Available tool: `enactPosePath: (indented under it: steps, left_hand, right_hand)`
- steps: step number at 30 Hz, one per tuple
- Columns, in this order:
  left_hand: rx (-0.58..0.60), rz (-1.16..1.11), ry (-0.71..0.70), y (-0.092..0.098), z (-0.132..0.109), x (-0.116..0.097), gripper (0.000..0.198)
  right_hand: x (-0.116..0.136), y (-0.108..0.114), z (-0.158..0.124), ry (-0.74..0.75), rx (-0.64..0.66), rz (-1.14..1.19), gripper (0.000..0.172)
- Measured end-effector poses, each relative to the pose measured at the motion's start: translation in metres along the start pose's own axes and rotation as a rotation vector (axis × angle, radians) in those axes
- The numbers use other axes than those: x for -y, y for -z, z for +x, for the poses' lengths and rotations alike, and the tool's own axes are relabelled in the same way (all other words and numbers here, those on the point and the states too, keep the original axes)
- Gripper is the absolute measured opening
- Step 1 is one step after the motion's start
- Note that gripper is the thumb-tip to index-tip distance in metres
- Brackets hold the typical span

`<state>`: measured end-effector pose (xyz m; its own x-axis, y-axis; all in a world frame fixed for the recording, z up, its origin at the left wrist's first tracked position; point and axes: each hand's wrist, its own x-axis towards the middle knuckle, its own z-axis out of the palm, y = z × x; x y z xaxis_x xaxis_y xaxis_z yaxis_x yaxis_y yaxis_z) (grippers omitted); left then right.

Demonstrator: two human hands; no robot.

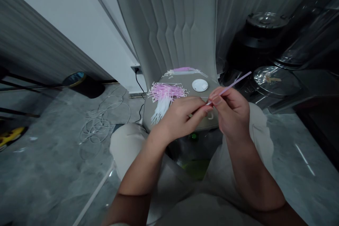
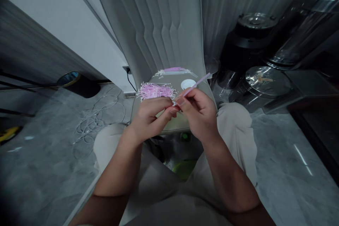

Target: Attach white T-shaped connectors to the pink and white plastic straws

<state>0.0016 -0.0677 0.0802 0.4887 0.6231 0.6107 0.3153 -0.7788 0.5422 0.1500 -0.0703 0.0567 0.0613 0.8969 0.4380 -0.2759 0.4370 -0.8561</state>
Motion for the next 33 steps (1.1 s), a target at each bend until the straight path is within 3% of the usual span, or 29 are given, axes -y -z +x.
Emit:
enactPosePath:
  steps: [22, 33]
  left_hand:
    - [-0.008, 0.022, 0.014, 0.000, -0.001, 0.000, 0.028]
    - [-0.002, 0.005, 0.009, 0.000, 0.000, 0.001, 0.027]
  right_hand:
    - [-0.002, -0.007, -0.003, -0.010, -0.004, 0.128, 0.005]
    - [-0.003, -0.011, -0.007, -0.057, -0.105, 0.121, 0.010]
